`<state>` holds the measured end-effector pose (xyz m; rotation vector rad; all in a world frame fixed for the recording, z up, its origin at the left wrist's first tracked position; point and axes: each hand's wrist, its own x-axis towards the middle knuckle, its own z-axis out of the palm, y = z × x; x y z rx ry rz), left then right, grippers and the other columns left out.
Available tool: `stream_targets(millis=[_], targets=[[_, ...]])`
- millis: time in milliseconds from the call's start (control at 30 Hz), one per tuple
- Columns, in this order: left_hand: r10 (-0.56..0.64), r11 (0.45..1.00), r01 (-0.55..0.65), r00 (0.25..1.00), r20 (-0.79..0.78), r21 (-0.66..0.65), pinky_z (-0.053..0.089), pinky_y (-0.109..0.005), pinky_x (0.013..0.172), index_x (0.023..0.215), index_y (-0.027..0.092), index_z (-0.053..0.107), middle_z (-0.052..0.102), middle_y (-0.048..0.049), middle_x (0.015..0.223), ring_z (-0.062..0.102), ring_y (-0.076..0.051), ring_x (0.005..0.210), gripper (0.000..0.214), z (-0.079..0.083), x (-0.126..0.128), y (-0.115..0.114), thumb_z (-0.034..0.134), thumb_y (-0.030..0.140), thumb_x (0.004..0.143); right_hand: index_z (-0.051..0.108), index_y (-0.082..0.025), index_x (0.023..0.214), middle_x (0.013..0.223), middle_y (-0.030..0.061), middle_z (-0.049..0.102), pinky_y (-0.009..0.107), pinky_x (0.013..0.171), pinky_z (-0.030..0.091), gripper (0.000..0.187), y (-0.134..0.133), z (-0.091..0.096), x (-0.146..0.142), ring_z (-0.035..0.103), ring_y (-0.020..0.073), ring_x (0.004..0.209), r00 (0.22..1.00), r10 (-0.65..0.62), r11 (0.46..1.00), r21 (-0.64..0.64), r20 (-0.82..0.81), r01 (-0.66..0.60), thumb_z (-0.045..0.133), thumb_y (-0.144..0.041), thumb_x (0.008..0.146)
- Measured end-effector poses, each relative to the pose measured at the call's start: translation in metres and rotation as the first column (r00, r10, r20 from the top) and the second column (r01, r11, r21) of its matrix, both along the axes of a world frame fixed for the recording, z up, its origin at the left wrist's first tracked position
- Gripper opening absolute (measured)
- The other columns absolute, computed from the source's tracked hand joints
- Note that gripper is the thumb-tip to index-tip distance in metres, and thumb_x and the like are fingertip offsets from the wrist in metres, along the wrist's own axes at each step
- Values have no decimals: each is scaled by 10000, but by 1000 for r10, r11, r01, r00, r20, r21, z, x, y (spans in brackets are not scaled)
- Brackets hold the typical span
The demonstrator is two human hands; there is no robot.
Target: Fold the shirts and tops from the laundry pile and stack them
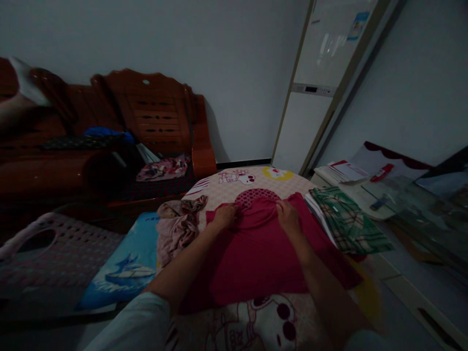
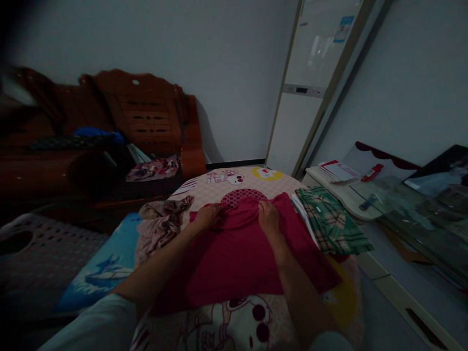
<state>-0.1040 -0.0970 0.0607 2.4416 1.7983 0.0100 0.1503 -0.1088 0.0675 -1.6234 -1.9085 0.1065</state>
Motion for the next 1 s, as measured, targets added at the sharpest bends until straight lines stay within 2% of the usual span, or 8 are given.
stream_targets(millis=[100, 233, 467, 567, 633, 733, 867, 1000], targets=[[95, 995, -95, 995, -7, 11, 510, -327, 869, 1285, 211, 554, 620, -133, 1238, 646, -253, 1079, 396, 4, -3, -5, 510, 250, 893, 604, -69, 1233, 1233, 191, 649, 311, 995, 390, 396, 37, 0, -6, 577, 222, 1139, 997, -7, 989, -146, 76, 18, 351, -153, 941], [164, 985, -168, 984, -75, -51, 515, -349, 859, 1151, 160, 660, 676, -170, 1129, 655, -288, 1067, 328, 15, -5, -6, 536, 240, 857, 560, -70, 1308, 1291, 209, 619, 330, 992, 406, 443, 60, -10, -14, 587, 235, 1169, 993, -93, 924, -366, 68, 112, 433, -77, 883], [199, 978, -202, 979, -51, -60, 501, -319, 836, 1072, 175, 727, 720, -158, 1078, 663, -287, 1051, 316, 25, -26, -7, 570, 326, 843, 712, -117, 904, 967, 156, 741, 333, 898, 484, 210, 70, -19, 5, 669, 241, 1023, 978, -190, 898, -418, -85, 139, 567, -52, 766], [211, 976, -208, 976, 49, -67, 485, -275, 817, 1010, 221, 751, 742, -111, 1023, 670, -253, 1025, 303, 27, -38, -4, 562, 402, 858, 675, -125, 805, 733, 119, 728, 272, 693, 529, 126, 74, -12, 19, 701, 198, 754, 943, -243, 902, -411, -228, 133, 554, -96, 786], [224, 974, -220, 971, 86, -57, 484, -274, 810, 998, 220, 755, 744, -108, 1008, 674, -253, 1010, 312, 30, -45, -1, 550, 415, 865, 639, -126, 848, 607, 76, 688, 235, 523, 500, 130, 75, -2, 27, 654, 160, 551, 905, -284, 903, -406, -317, 141, 511, -151, 839], [266, 964, -265, 962, 61, -17, 492, -303, 824, 1039, 192, 742, 731, -138, 1041, 667, -281, 1031, 358, 36, -53, 1, 521, 424, 879, 559, -142, 931, 570, 28, 669, 182, 396, 439, 116, 73, 16, 37, 608, 125, 435, 769, -306, 926, -362, -561, 105, 483, -214, 881], [293, 954, -297, 953, -71, -50, 508, -341, 839, 1105, 172, 707, 698, -162, 1123, 652, -310, 1070, 350, 39, -62, -3, 566, 359, 845, 485, -181, 903, 552, 4, 674, 170, 336, 431, 88, 59, 30, 48, 603, 132, 383, 399, -247, 962, -272, -883, -5, 530, -231, 847], [222, 975, -222, 974, -49, -4, 505, -376, 899, 1354, 234, 550, 622, -135, 1285, 611, -311, 1150, 579, 29, -62, -12, 658, 310, 791, 488, -184, 888, 476, -15, 644, 168, 311, 431, 86, 37, 19, 52, 583, 138, 340, 358, -296, 948, -319, -885, -5, 536, -192, 816]])
